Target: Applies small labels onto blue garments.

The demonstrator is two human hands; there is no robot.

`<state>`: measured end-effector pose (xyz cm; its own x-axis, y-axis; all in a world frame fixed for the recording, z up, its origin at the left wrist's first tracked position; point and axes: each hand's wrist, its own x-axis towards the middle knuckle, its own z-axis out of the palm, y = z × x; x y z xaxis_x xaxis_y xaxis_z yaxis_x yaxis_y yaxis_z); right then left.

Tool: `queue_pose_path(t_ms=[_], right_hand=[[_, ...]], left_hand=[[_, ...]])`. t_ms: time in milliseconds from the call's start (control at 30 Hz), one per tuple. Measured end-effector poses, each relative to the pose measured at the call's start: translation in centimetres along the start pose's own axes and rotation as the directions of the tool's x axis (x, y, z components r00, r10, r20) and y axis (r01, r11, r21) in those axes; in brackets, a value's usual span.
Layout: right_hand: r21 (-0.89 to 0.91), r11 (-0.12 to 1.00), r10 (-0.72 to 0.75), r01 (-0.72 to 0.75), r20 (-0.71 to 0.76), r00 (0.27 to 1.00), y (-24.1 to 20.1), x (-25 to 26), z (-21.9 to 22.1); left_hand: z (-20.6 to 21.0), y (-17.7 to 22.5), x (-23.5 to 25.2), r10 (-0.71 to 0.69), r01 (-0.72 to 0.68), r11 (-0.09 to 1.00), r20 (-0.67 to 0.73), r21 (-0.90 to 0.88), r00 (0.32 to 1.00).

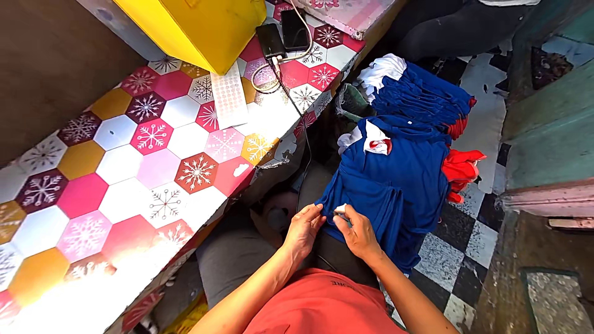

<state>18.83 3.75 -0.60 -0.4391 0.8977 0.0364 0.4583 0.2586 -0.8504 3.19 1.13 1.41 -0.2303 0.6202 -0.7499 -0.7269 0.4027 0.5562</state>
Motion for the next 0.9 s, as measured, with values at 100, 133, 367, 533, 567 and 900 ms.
queue_pose_path(t_ms=[100,133,367,533,567,900], right_hand=[[-0.087,0.996,0.008,-0.013,-0.056,0.998,0.1,0.6,0.5],[-0.121,0.993,0.006,-0.014,-0.066,0.998,0.1,0.6,0.8],[-0.242,0.968,-0.111,0.061,-0.199,0.974,0.3,0.5,2.3],[-0.241,0.968,-0.130,0.064,-0.266,0.955,0.5,0.4,2.3],[-0.243,0.968,-0.133,0.066,-0.270,0.954,0.6,0.4,2.3],[-0.164,0.984,-0.113,0.067,-0.288,0.951,0.6,0.6,2.7]], left_hand=[[0.1,-0.2,-0.3,0.016,-0.016,1.000,-0.014,-0.020,1.000],[0.1,-0.2,-0.3,0.022,-0.023,0.999,-0.016,-0.029,1.000],[0.2,-0.1,-0.6,-0.004,0.005,0.999,0.013,-0.043,1.000],[0.3,-0.1,-0.5,0.005,-0.004,1.000,0.018,-0.027,1.000],[0.3,-0.2,-0.5,0.012,-0.012,1.000,0.020,-0.017,1.000],[0.2,-0.4,-0.4,0.058,-0.061,0.997,0.054,0.055,0.997]])
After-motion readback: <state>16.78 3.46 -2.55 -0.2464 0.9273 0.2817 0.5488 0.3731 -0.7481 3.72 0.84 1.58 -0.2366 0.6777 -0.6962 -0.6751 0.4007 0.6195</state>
